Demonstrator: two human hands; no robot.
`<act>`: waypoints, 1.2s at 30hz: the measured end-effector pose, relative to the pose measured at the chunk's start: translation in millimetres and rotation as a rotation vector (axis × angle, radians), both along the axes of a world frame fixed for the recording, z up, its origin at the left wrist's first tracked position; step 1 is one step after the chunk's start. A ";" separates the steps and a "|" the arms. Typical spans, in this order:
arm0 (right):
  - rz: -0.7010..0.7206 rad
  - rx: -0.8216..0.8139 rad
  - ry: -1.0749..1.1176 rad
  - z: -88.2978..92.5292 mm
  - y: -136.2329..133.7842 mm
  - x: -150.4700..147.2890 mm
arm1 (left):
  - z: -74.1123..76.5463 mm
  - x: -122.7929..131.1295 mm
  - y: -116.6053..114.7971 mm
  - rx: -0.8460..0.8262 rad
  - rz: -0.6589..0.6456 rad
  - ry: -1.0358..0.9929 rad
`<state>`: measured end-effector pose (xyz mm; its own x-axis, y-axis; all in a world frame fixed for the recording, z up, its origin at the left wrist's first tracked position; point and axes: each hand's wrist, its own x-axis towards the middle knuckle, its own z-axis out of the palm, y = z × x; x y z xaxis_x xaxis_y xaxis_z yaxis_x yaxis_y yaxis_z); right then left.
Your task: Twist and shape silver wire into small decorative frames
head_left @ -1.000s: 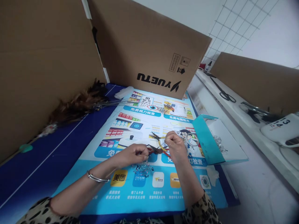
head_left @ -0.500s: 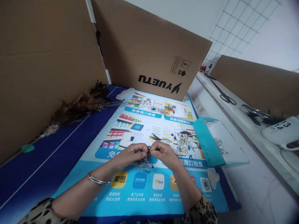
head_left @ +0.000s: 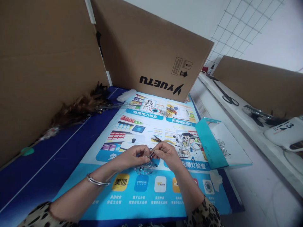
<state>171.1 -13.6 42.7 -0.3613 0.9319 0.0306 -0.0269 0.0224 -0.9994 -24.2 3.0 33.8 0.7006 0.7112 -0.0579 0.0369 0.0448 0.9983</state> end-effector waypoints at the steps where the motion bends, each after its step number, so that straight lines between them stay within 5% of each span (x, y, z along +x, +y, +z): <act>1: 0.003 -0.006 0.001 0.3 -0.1 -0.1 | 0.6 -0.5 0.1 0.007 0.003 0.006; 8: 0.049 -0.062 0.023 -3.3 -1.7 -4.5 | -3.0 -0.7 1.1 0.024 -0.012 0.031; 18: -0.149 -0.037 0.144 -0.5 2.9 8.0 | 2.4 -6.1 3.5 0.123 0.016 0.146; 26: -0.205 -0.008 0.151 -0.3 4.1 10.3 | 3.1 -6.3 2.4 0.001 -0.006 0.082; 30: -0.231 0.008 0.157 0.8 4.1 10.9 | 5.7 -5.3 2.9 0.095 0.032 0.036; 36: -0.071 0.054 -0.053 -2.6 0.1 1.6 | -0.6 -0.3 0.7 -0.054 -0.030 -0.101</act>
<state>172.8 -13.5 40.1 -0.2972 0.9526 0.0643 0.0292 0.0764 -0.9967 -24.5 3.7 33.2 0.7254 0.6879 -0.0236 -0.0613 0.0988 0.9932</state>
